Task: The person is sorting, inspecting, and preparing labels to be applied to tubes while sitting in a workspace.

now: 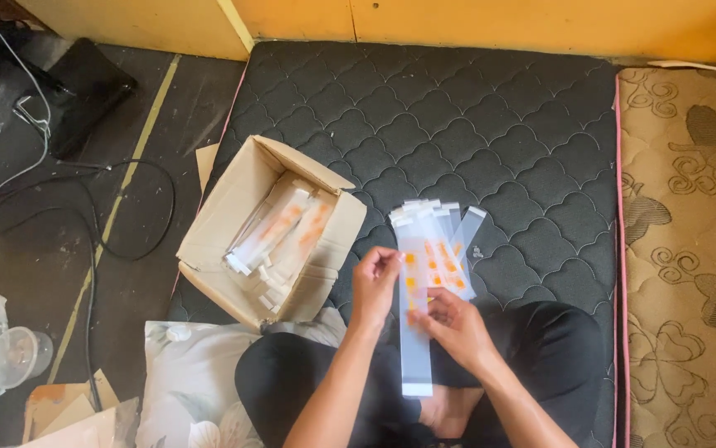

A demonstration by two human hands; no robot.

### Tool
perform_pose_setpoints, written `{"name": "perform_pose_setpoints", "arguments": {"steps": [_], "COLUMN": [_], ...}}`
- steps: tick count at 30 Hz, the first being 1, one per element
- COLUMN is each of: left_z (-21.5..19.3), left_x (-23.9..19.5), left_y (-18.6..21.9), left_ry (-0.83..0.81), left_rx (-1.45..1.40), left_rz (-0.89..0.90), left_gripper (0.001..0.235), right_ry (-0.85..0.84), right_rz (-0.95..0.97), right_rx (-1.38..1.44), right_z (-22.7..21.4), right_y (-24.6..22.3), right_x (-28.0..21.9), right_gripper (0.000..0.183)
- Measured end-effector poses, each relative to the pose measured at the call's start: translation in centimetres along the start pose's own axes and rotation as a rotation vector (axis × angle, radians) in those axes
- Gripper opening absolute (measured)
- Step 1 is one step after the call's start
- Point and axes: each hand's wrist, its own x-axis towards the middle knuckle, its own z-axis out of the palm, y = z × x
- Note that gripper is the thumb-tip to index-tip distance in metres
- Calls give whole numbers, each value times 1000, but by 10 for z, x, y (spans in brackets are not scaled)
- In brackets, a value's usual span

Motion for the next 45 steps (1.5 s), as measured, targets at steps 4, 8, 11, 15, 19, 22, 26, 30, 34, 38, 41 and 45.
{"name": "perform_pose_setpoints", "arguments": {"steps": [4,8,11,15,19,22,26,30,34,38,41,45], "left_z": [-6,-7,-8,-6,-7,-5,-5,-5,-5,-7,-8,-11], "left_x": [15,27,26,25,24,24,23,23,22,20,21,22], "left_y": [2,-3,8,12,10,14,15,14,15,17,15,15], "left_ry": [52,80,72,68,61,65,51,54,50,44,42,44], "left_rx": [7,-77,-66,-26,-19,-11,-30,-31,-27,-17,-37,-42], "left_rz": [46,50,36,7,5,-22,-31,-17,-15,-40,-33,-48], "left_gripper": [15,12,12,13,14,13,13,12,13,13,13,12], "right_ry": [-31,-62,-90,-100,-110,-112,-99,-105,-120,-120,-115,-134], "right_rz": [71,130,185,195,184,166,194,194,177,182,212,182], "right_rx": [-58,0,-92,-75,-73,-81,-77,-74,-63,-60,-49,-47], "right_z": [4,6,3,-4,-6,-8,-8,-10,-12,-8,-7,-6], "right_y": [8,7,4,12,9,18,11,18,25,13,12,11], "right_x": [-10,-23,-30,-30,-31,-29,-31,-29,-28,-32,-32,-31], "right_gripper": [37,38,40,37,36,37,36,35,34,34,35,29]}}
